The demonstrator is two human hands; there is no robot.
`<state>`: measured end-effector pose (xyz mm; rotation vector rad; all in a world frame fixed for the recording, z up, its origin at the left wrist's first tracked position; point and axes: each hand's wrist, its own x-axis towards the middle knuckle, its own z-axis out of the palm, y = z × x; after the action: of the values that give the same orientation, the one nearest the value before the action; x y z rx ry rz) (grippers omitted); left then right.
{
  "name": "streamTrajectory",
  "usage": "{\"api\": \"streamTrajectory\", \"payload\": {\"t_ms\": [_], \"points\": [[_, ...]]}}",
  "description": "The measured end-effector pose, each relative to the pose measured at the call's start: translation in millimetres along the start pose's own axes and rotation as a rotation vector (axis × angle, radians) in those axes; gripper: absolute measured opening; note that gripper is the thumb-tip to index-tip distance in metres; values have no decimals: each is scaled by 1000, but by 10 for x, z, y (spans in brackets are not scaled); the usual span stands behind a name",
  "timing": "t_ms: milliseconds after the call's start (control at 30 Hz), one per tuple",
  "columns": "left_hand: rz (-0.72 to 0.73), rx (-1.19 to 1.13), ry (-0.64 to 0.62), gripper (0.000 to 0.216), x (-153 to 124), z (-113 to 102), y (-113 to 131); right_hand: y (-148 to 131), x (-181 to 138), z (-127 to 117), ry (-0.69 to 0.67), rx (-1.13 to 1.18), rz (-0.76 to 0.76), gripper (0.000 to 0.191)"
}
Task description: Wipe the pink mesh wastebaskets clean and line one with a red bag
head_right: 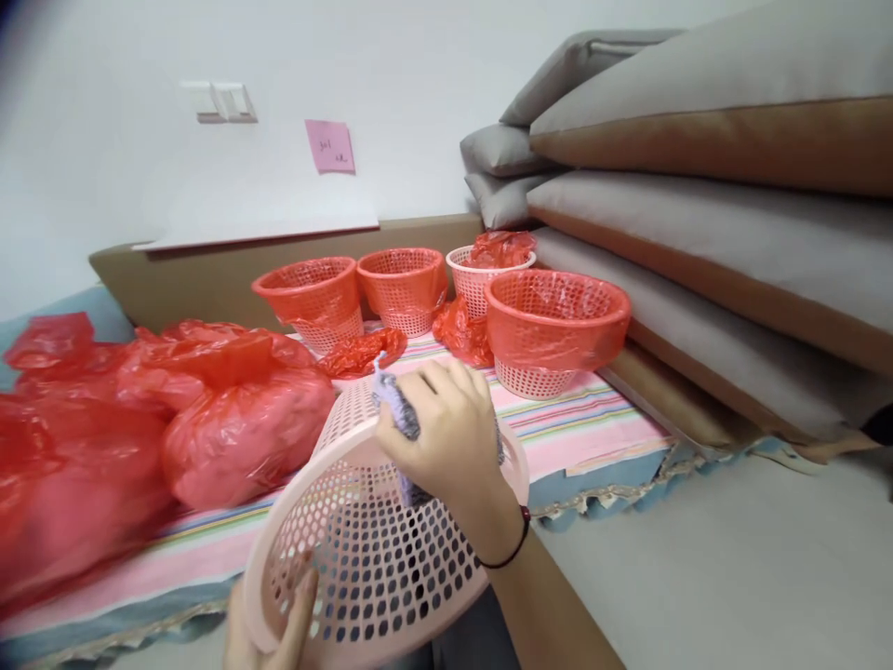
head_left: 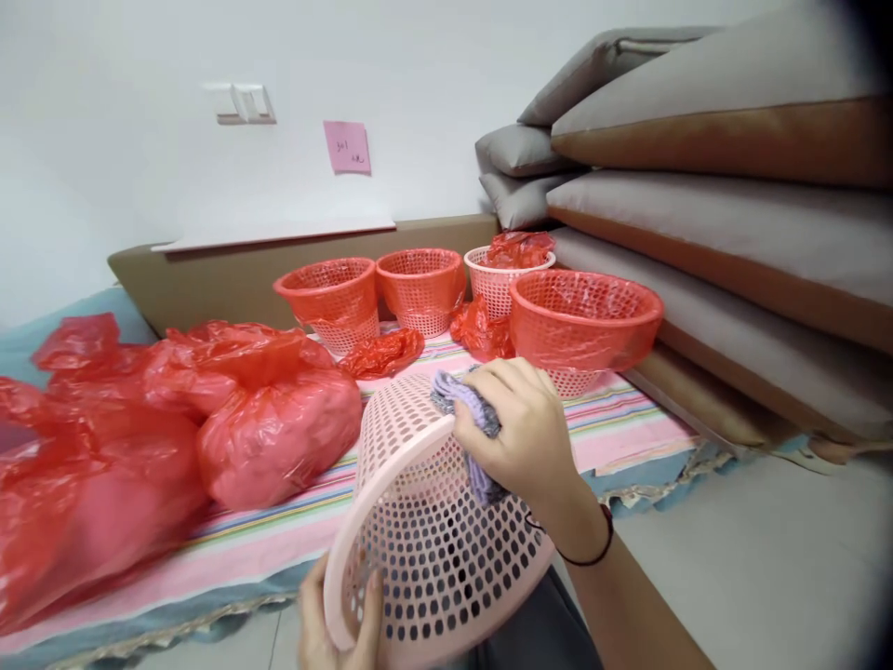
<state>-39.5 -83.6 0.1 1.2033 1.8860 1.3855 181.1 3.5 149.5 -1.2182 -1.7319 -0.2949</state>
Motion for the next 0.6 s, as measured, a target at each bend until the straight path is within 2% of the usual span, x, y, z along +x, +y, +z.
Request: {"api": "streamTrajectory", "payload": {"t_ms": [167, 233, 333, 433, 500, 600], "points": [[240, 267, -222, 55, 395, -380, 384, -184, 11, 83, -31, -57, -104, 20], [335, 352, -223, 58, 483, -426, 600, -203, -3, 109, -39, -51, -122, 21], [561, 354, -254, 54, 559, -361, 959, -233, -27, 132, -40, -44, -137, 21], [796, 326, -302, 44, 631, -187, 1224, -257, -43, 137, -50, -41, -156, 21], [850, 304, -347, 38, 681, -74, 1282, -250, -50, 139, -65, -39, -154, 21], [826, 274, -426, 41, 731, 3, 1225, -208, -67, 151, -82, -20, -122, 21]]}}
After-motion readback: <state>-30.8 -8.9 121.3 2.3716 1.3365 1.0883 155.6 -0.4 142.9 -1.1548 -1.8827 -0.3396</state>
